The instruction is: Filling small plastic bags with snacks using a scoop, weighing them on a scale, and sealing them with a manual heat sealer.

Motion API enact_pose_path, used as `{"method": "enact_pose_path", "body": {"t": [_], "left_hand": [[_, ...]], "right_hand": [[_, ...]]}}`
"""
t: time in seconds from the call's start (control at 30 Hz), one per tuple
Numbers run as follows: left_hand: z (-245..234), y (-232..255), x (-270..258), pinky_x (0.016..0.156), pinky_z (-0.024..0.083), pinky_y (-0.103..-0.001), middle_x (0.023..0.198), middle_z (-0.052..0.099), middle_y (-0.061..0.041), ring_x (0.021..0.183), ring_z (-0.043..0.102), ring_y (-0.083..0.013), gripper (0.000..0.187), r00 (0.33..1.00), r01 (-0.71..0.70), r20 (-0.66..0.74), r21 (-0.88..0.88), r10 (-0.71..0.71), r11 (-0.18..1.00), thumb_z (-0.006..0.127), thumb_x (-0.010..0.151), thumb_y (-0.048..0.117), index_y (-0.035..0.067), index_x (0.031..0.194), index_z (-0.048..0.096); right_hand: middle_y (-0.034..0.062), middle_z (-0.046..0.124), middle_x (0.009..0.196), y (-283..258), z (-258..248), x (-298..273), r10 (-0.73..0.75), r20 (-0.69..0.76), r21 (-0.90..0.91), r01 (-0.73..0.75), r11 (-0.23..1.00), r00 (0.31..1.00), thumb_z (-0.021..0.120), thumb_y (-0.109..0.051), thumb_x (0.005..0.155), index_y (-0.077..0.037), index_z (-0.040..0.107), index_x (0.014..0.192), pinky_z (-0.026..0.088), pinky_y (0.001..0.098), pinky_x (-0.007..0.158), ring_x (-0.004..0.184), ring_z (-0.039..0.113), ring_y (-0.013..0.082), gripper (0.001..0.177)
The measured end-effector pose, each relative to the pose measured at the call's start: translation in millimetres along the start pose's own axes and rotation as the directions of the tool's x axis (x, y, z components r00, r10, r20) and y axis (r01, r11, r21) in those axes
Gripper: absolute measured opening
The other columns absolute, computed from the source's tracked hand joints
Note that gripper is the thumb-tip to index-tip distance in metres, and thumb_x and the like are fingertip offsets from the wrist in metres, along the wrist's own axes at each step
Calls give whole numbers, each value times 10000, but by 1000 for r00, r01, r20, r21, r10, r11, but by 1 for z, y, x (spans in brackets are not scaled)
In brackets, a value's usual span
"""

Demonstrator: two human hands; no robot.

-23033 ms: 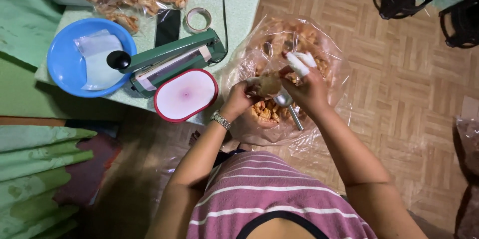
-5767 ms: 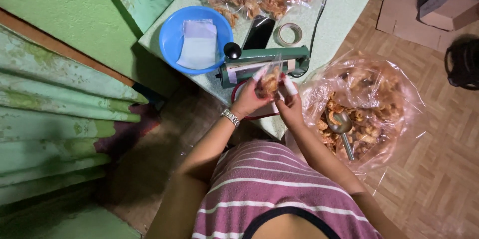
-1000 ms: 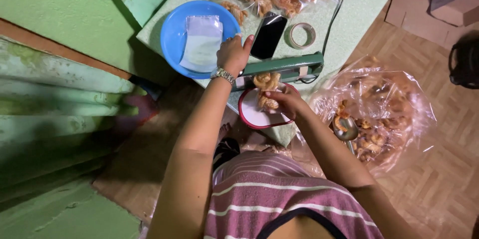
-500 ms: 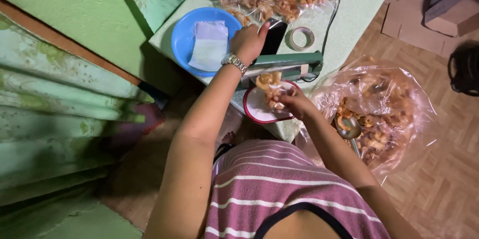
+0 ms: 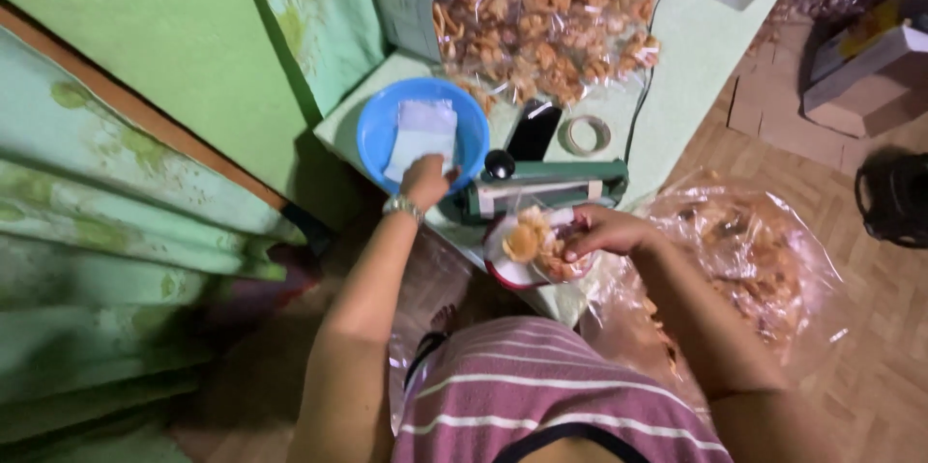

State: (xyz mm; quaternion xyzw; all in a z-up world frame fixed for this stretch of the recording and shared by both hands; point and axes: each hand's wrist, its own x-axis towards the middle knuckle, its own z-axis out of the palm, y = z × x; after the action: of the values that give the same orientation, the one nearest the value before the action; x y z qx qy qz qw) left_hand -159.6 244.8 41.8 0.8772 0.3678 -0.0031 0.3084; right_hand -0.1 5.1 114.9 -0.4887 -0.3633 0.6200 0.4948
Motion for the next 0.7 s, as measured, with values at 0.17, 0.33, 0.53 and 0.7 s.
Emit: {"method": "enact_pose_path", "body": {"t": [0.17,0.33,0.53,0.7], "left_hand": [[8,-14,-2,824,473,-465,957,640,-140,979,587,-332,397,996,-19,87,110,9,994,489,842,380,45,997,635],[25,-16,4,828,398,-457,1067,568,-144,1020,518,-325,565,998,9,63,204,-22,979,261,877,517,87,1007,606],[31,-22,3,828,381,-473,1012,595,-151,985,537,-335,634,996,2,89,216,-22,976,209,872,566,90,1030,597],[26,-27,0,830,415,-489,1031,622,-168,981,572,-351,523,983,-126,154,151,103,980,311,905,451,63,1177,534]], "right_hand": [[67,664,715,-44,-59,44,143,242,-191,-98,977,960,706,-19,586,-18,671,850,479,268,522,604,593,119,267],[107,505,855,-135,-75,110,-603,210,-338,636,694,770,508,-154,839,-38,481,854,493,277,588,679,532,202,120],[55,532,875,-100,-13,119,-524,-359,28,570,821,772,557,-61,766,-79,464,940,518,268,694,789,555,153,199],[180,573,1042,-23,23,66,-448,-353,-115,437,892,821,558,-4,781,42,460,1216,496,388,824,924,566,243,448]]}}
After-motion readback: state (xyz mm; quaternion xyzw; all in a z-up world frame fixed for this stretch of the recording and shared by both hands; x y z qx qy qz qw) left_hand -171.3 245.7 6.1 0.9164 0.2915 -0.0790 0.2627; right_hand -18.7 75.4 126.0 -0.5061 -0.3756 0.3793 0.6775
